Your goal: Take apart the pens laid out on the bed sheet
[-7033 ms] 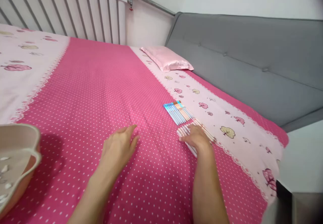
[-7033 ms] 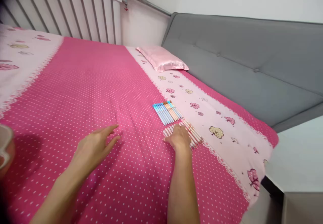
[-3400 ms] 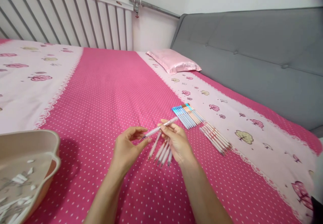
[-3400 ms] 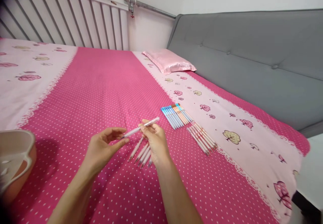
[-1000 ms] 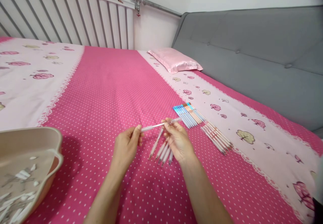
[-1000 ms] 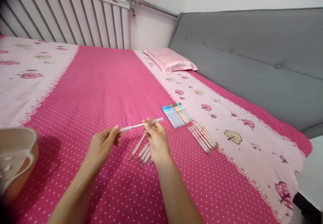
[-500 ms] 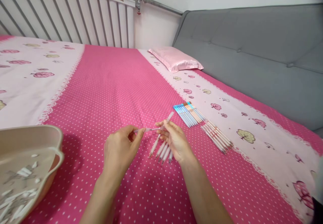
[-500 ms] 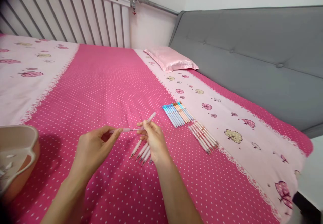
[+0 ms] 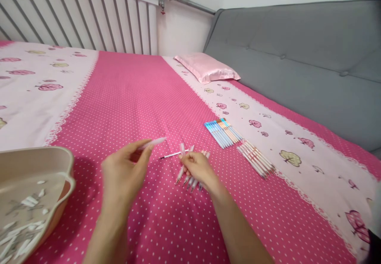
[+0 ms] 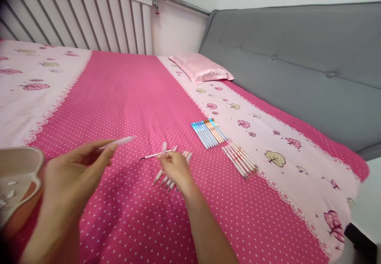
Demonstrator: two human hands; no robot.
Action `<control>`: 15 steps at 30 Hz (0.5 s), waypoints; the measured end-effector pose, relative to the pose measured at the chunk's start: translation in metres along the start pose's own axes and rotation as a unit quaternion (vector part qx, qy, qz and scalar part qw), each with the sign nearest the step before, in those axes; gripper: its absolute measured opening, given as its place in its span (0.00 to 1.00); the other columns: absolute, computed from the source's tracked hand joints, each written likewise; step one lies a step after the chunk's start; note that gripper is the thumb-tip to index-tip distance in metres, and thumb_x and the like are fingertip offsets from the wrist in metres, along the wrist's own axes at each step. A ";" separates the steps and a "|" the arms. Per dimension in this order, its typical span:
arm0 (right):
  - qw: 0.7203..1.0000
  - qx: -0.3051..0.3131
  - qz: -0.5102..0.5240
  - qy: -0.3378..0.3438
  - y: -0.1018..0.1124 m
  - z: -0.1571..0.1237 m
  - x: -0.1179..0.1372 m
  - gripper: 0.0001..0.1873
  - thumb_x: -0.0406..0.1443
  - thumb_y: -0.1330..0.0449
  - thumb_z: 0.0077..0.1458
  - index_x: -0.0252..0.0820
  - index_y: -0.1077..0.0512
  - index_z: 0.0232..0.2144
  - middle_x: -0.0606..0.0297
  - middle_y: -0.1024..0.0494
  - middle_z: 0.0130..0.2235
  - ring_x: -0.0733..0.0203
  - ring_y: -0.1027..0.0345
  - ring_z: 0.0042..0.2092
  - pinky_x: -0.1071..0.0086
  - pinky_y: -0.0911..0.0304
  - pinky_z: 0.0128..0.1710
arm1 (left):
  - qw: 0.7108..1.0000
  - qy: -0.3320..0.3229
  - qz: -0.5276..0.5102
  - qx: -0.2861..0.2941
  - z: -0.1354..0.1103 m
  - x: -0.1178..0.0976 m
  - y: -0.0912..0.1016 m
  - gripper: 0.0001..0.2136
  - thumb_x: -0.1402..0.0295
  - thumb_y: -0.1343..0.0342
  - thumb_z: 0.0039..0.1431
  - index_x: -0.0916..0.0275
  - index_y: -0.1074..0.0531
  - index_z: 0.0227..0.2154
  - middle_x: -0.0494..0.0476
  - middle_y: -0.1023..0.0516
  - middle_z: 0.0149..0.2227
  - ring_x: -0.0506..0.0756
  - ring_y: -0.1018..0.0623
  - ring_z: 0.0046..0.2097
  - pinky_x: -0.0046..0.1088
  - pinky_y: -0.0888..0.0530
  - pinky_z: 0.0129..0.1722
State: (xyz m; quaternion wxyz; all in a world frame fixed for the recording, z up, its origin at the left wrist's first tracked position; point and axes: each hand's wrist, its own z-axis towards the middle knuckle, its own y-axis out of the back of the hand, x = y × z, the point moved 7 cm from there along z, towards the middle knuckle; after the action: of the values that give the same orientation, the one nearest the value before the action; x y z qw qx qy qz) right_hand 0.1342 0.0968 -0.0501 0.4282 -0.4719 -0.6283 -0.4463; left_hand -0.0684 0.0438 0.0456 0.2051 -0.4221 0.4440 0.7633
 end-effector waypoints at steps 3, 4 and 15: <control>0.997 -0.002 -0.080 0.010 -0.006 0.000 -0.005 0.18 0.46 0.42 0.50 0.40 0.31 0.18 0.69 0.31 0.15 0.68 0.39 0.17 0.74 0.47 0.20 | 0.994 -0.012 0.052 0.095 0.003 0.016 -0.048 0.18 0.57 0.47 0.53 0.62 0.24 0.41 0.57 0.20 0.34 0.56 0.23 0.31 0.30 0.29 0.33; 0.995 0.001 -0.100 0.013 -0.009 -0.001 -0.005 0.18 0.47 0.43 0.51 0.40 0.31 0.18 0.69 0.32 0.14 0.67 0.38 0.18 0.74 0.47 0.21 | 0.990 -0.020 0.071 0.123 0.003 0.022 -0.063 0.18 0.59 0.49 0.55 0.63 0.25 0.43 0.59 0.20 0.36 0.57 0.23 0.33 0.32 0.29 0.35; 0.936 -0.112 -0.318 0.100 0.015 -0.005 0.019 0.08 0.37 0.43 0.53 0.48 0.24 0.35 0.61 0.23 0.28 0.57 0.31 0.32 0.67 0.46 0.32 | 0.970 -0.093 0.116 0.194 -0.007 0.010 -0.082 0.16 0.61 0.53 0.57 0.63 0.25 0.40 0.60 0.21 0.37 0.58 0.23 0.37 0.34 0.29 0.38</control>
State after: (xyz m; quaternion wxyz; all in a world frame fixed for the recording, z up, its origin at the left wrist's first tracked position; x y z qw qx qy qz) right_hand 0.1454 0.0980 -0.0287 0.2695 -0.2453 -0.6452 -0.6714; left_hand -0.0141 0.0805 -0.0055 0.2340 -0.2469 0.6082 0.7172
